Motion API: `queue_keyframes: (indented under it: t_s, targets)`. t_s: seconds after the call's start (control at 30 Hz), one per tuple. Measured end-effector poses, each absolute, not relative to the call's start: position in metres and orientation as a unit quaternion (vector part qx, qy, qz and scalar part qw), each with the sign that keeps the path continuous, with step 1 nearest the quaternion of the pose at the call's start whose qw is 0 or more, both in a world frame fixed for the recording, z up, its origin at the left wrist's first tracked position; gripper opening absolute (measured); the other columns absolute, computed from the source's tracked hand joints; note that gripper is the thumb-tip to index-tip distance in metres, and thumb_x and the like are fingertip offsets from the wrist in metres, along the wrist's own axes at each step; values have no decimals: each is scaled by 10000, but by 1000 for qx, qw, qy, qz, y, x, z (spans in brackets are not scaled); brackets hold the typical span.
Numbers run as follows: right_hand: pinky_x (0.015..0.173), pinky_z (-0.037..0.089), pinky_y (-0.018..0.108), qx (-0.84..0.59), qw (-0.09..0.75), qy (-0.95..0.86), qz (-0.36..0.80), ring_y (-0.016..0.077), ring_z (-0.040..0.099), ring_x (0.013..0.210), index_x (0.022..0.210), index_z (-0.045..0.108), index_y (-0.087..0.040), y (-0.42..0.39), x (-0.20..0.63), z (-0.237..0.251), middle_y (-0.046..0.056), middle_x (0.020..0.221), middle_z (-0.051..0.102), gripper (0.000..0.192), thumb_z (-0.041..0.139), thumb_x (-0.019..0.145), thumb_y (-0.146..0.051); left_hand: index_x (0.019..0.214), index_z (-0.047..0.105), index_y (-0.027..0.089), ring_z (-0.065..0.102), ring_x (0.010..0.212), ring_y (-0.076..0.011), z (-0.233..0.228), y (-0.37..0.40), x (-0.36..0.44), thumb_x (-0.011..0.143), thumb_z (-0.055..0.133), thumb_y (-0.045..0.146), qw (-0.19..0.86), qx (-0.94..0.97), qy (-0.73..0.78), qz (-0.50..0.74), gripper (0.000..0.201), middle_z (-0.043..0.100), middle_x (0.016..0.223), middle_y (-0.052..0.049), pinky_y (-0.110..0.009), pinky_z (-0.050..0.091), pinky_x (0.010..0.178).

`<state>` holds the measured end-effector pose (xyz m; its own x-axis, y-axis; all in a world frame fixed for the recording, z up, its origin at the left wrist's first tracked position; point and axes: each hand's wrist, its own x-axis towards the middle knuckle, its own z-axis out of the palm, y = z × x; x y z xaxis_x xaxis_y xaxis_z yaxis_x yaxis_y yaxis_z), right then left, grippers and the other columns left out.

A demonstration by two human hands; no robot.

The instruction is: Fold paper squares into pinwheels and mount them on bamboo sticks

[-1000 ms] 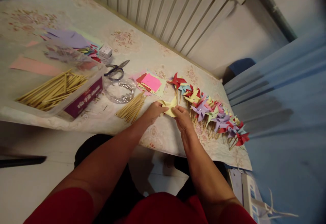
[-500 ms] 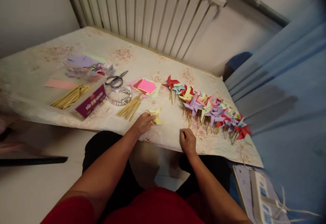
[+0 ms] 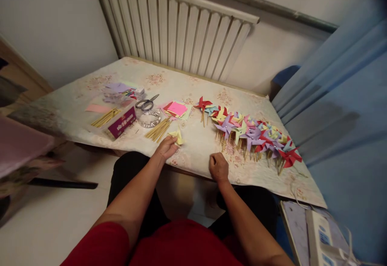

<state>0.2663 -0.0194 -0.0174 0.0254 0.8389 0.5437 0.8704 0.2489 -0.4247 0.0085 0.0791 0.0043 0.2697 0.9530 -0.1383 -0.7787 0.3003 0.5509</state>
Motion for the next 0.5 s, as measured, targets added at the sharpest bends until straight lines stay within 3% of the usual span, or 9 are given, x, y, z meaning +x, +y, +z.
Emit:
queue_keyframes:
  t_s: [0.5]
  targets:
    - [733,431,302,-560,429,-708,29,187,529,791,778,540,-221,-32,267,-24,25,790,536,192,463,841,-56,860,698,78,719,772,-183,3,85,6,733,684,8,772,203,246,550,146,749,808,-100,-310,559,874]
